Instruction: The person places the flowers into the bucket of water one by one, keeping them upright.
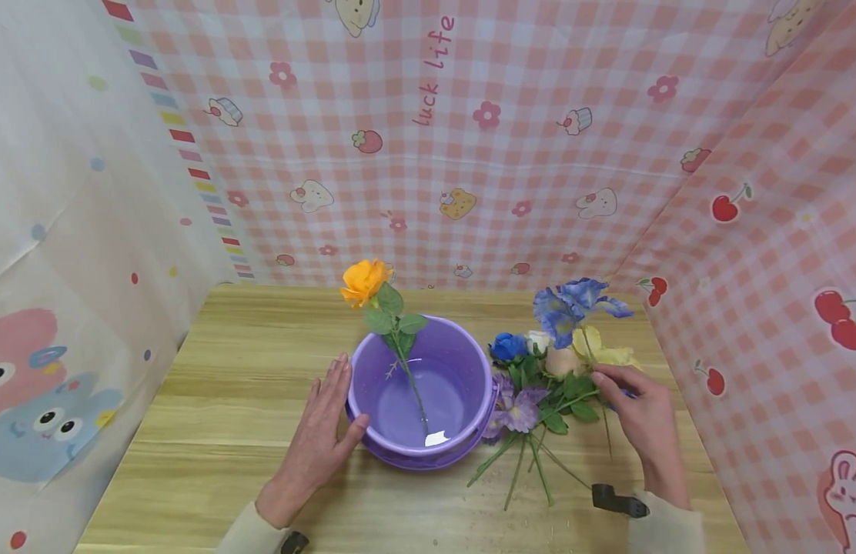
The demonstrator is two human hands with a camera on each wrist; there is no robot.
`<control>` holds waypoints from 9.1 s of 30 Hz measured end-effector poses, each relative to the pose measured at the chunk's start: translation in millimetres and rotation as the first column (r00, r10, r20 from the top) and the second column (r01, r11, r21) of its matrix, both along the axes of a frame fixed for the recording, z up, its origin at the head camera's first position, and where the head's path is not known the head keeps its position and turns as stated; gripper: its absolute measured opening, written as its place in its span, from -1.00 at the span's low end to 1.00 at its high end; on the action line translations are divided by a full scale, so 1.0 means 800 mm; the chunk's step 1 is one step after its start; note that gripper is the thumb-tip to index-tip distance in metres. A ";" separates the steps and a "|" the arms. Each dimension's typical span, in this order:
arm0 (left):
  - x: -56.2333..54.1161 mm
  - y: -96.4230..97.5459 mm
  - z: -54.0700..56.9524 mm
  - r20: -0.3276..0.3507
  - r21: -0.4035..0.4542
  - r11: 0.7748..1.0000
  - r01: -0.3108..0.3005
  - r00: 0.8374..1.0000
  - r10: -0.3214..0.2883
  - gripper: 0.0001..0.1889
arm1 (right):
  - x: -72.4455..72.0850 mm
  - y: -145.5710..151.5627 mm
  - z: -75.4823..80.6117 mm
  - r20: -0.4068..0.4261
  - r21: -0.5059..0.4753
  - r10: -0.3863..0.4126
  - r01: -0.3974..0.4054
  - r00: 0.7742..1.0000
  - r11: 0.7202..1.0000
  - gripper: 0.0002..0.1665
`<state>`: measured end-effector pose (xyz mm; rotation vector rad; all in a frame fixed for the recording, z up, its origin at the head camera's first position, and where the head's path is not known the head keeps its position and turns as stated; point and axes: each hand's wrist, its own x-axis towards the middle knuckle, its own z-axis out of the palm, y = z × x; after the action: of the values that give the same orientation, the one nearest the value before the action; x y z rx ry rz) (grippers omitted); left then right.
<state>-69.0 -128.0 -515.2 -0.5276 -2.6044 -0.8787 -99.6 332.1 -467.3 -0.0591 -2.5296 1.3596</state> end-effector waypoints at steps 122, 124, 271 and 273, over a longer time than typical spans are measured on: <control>0.001 0.004 -0.003 0.004 0.028 1.000 -0.003 1.000 0.003 -0.16 | -0.089 -0.277 0.023 0.187 0.318 0.333 -0.378 0.924 0.870 -0.91; 0.002 0.004 -0.003 -0.005 0.025 1.000 -0.005 1.000 0.005 -0.17 | -0.089 -0.277 0.023 0.199 0.325 0.341 -0.390 0.919 0.862 -0.93; 0.001 0.005 -0.008 -0.004 0.069 0.998 -0.004 1.000 0.004 -0.22 | 0.025 -0.018 -0.096 0.393 0.127 0.202 -0.271 0.897 0.954 -0.87; 0.002 0.005 -0.008 0.000 0.070 0.998 -0.002 1.000 0.002 -0.22 | 0.025 -0.018 -0.092 0.394 0.123 0.184 -0.250 0.901 0.960 -0.85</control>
<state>-67.7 -123.8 -521.5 -0.5056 -2.5627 -0.9658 -80.0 317.5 -540.5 -0.0037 -3.0514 1.3063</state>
